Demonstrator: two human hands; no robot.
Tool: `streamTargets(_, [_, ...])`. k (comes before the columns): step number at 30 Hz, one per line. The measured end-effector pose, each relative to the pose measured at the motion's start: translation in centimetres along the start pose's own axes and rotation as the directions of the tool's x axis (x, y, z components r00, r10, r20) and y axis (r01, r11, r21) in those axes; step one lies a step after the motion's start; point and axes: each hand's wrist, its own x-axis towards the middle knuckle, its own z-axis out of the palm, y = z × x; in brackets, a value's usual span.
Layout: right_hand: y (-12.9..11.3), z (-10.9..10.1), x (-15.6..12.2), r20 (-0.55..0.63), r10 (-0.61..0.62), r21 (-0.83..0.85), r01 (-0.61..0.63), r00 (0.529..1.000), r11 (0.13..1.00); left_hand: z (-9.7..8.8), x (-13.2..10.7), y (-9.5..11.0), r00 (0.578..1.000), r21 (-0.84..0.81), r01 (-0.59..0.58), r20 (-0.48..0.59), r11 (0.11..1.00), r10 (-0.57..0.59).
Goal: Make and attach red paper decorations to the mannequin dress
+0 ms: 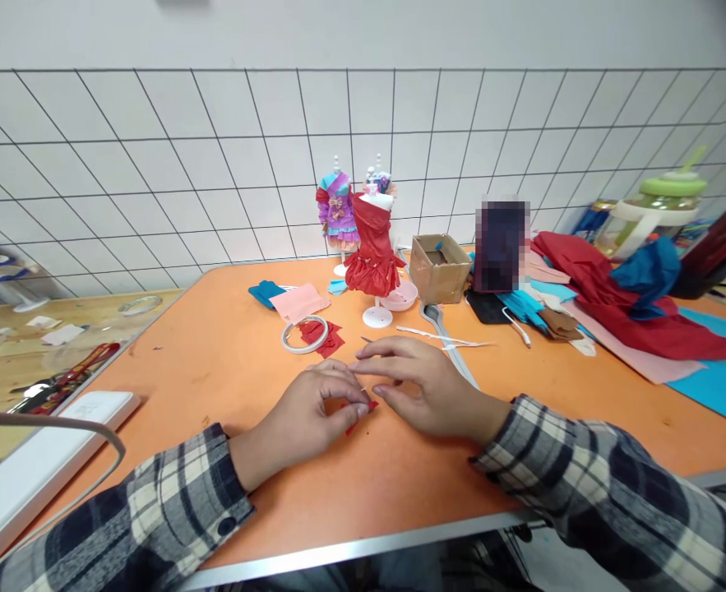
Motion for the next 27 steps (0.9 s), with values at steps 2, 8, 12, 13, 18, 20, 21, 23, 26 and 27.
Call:
streamTargets(2, [0.1,0.0,0.0,0.029,-0.039,-0.068,0.041,0.999,0.997,0.0,0.0,0.1,1.000,0.011,-0.005,0.022,1.000,0.005])
streamTargets(8, [0.5,0.8,-0.2,0.130,0.033,-0.167,-0.011,0.991,0.986,0.2,0.1,-0.2,0.999,-0.002,-0.017,0.039,1.000,0.017])
streamTargets(12, [0.7,1.0,0.0,0.143,0.141,-0.096,-0.128,0.980,0.987,0.3,0.0,-0.7,0.999,-0.026,0.017,0.033,1.000,-0.016])
streamTargets(13, [0.8,1.0,0.0,0.148,0.169,-0.076,-0.160,0.974,0.984,0.2,0.0,-0.7,0.999,-0.029,0.028,0.035,0.999,-0.027])
streamTargets(18, [0.9,1.2,0.0,0.150,0.194,-0.071,-0.185,0.970,0.980,0.2,0.0,-0.7,0.999,-0.035,0.028,0.044,0.999,-0.027])
streamTargets(20, [0.8,1.2,0.0,0.141,0.210,-0.076,-0.201,0.968,0.977,0.3,0.0,-0.6,0.999,-0.046,0.025,0.043,0.999,-0.023])
streamTargets(21, [0.7,1.2,0.1,0.132,0.228,-0.071,-0.220,0.965,0.973,0.3,-0.1,-0.6,0.999,-0.053,0.033,0.042,0.998,-0.031])
streamTargets(23, [0.6,1.0,0.2,0.091,0.278,-0.058,-0.274,0.956,0.960,0.4,-0.1,-0.8,0.996,-0.070,0.090,0.021,0.994,-0.088])
streamTargets(26, [0.5,0.6,0.5,-0.006,0.377,-0.021,-0.377,0.926,0.926,0.3,0.0,-1.4,0.961,-0.121,0.259,-0.068,0.958,-0.268])
streamTargets(27, [0.5,0.5,0.6,-0.021,0.428,0.022,-0.427,0.904,0.904,0.2,0.1,-1.5,0.941,-0.145,0.314,-0.087,0.938,-0.328])
